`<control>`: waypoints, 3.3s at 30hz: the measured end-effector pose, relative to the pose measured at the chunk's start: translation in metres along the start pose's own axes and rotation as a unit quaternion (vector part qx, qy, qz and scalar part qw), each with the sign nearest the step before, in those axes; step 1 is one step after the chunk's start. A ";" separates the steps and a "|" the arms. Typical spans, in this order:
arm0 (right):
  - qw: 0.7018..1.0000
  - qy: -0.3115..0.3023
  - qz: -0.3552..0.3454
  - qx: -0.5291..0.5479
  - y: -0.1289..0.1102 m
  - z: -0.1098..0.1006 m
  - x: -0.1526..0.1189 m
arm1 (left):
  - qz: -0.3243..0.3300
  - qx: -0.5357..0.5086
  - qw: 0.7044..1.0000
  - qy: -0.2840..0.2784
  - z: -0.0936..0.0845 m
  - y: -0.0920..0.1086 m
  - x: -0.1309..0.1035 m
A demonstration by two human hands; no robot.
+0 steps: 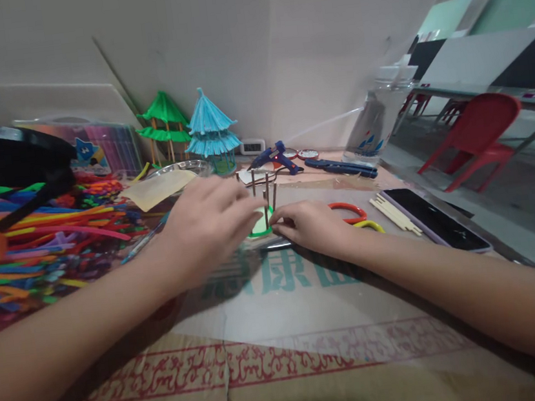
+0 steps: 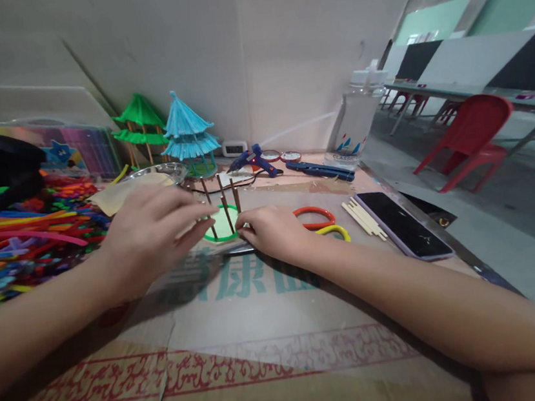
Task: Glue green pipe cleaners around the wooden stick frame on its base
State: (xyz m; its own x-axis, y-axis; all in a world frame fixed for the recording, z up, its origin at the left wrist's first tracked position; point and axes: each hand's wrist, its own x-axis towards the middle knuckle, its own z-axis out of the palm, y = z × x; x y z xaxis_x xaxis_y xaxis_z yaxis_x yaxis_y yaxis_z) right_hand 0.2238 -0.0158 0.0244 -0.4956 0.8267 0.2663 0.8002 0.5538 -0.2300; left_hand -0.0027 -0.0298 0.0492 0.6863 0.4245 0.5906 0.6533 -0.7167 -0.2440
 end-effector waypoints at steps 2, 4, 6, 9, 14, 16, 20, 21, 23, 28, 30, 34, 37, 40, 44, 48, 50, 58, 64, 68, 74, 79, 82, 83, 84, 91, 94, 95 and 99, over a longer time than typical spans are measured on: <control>1.000 -0.002 -0.003 0.007 0.001 0.001 0.000 | 0.033 0.002 0.997 -0.076 0.003 0.011 -0.010; 1.000 -0.005 -0.003 0.010 0.002 0.001 0.000 | 0.014 -0.003 0.989 -0.148 0.009 0.021 -0.015; 1.000 -0.005 0.001 0.015 0.002 0.002 0.001 | -0.024 -0.003 0.980 -0.199 0.016 0.026 -0.014; 1.000 -0.005 0.011 0.026 0.000 0.001 0.001 | -0.076 0.005 0.967 -0.245 0.023 0.026 -0.005; 0.999 -0.016 0.025 0.033 -0.008 0.001 0.000 | -0.112 -0.003 0.962 -0.248 0.024 0.016 -0.003; 0.999 -0.016 0.025 0.021 -0.011 0.001 0.000 | -0.121 -0.005 0.962 -0.243 0.025 0.013 -0.006; 0.999 -0.011 0.041 -0.007 -0.015 0.001 0.001 | -0.143 -0.012 0.959 -0.244 0.027 0.013 -0.007; 0.999 -0.010 0.045 -0.008 -0.015 0.001 0.001 | -0.146 -0.017 0.959 -0.242 0.028 0.014 -0.006; 0.999 -0.011 0.048 -0.005 -0.015 0.002 0.002 | -0.151 -0.024 0.961 -0.230 0.030 0.016 -0.004; 0.999 -0.012 0.044 0.003 -0.011 0.004 0.003 | -0.164 -0.049 0.968 -0.184 0.037 0.016 -0.005; 0.999 -0.006 0.045 0.004 -0.010 0.005 0.003 | -0.170 -0.061 0.968 -0.175 0.039 0.015 -0.005; 0.999 0.007 0.042 0.005 -0.008 0.007 0.004 | -0.181 -0.068 0.964 -0.185 0.041 0.015 -0.005; 1.000 0.006 0.031 -0.003 -0.008 0.007 0.003 | -0.181 -0.066 0.961 -0.198 0.039 0.016 -0.004; 1.000 -0.001 0.021 0.006 -0.008 0.006 0.002 | -0.184 -0.058 0.959 -0.209 0.037 0.017 -0.003; 1.000 -0.001 0.023 0.016 -0.009 0.004 -0.001 | -0.186 -0.064 0.957 -0.211 0.036 0.018 -0.003; 0.999 -0.009 0.035 0.032 -0.010 0.002 0.000 | -0.185 -0.071 0.961 -0.193 0.037 0.018 -0.004; 0.998 -0.019 0.048 0.043 -0.011 0.001 0.000 | -0.188 -0.073 0.960 -0.194 0.038 0.018 -0.004; 0.998 -0.005 0.049 0.030 -0.011 0.000 -0.006 | -0.185 -0.076 0.959 -0.199 0.039 0.017 -0.003; 0.998 -0.016 0.031 0.047 -0.010 0.002 -0.005 | -0.191 -0.080 0.957 -0.204 0.039 0.017 -0.003; 0.996 -0.023 0.059 0.066 -0.008 0.002 -0.002 | -0.194 -0.085 0.957 -0.196 0.041 0.016 -0.003; 0.991 -0.033 0.088 0.090 -0.006 0.002 -0.001 | -0.197 -0.081 0.961 -0.176 0.042 0.017 -0.006; 0.991 -0.032 0.083 0.095 -0.005 0.001 -0.003 | -0.191 -0.069 0.961 -0.186 0.042 0.018 -0.006; 0.993 -0.029 0.070 0.096 -0.007 0.000 -0.003 | -0.179 -0.067 0.960 -0.206 0.039 0.018 -0.003; 0.993 -0.028 0.068 0.096 -0.007 0.000 -0.003 | -0.178 -0.065 0.959 -0.212 0.039 0.018 -0.002; 0.993 -0.029 0.068 0.095 -0.008 0.000 -0.003 | -0.178 -0.065 0.958 -0.217 0.038 0.018 -0.002; 0.993 -0.013 0.079 0.090 -0.007 -0.002 -0.005 | -0.174 -0.071 0.958 -0.218 0.036 0.017 -0.002; 0.991 0.051 0.047 0.111 -0.007 -0.009 -0.004 | -0.177 -0.077 0.957 -0.216 0.032 0.015 -0.004; 0.990 0.078 0.026 0.116 -0.007 -0.013 -0.002 | -0.180 -0.081 0.956 -0.217 0.031 0.015 -0.005; 0.987 0.132 -0.060 0.076 -0.016 -0.027 0.010 | -0.186 -0.092 0.955 -0.214 0.029 0.012 -0.009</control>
State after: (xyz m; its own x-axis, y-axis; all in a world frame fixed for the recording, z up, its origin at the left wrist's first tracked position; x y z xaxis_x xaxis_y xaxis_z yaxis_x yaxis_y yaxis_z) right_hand 0.2151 -0.0186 0.0557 -0.4622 0.7108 0.5302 0.6719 0.6709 -0.3137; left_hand 0.0081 -0.0263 0.0184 0.5117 0.8272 0.2319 0.8370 -0.5409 0.0825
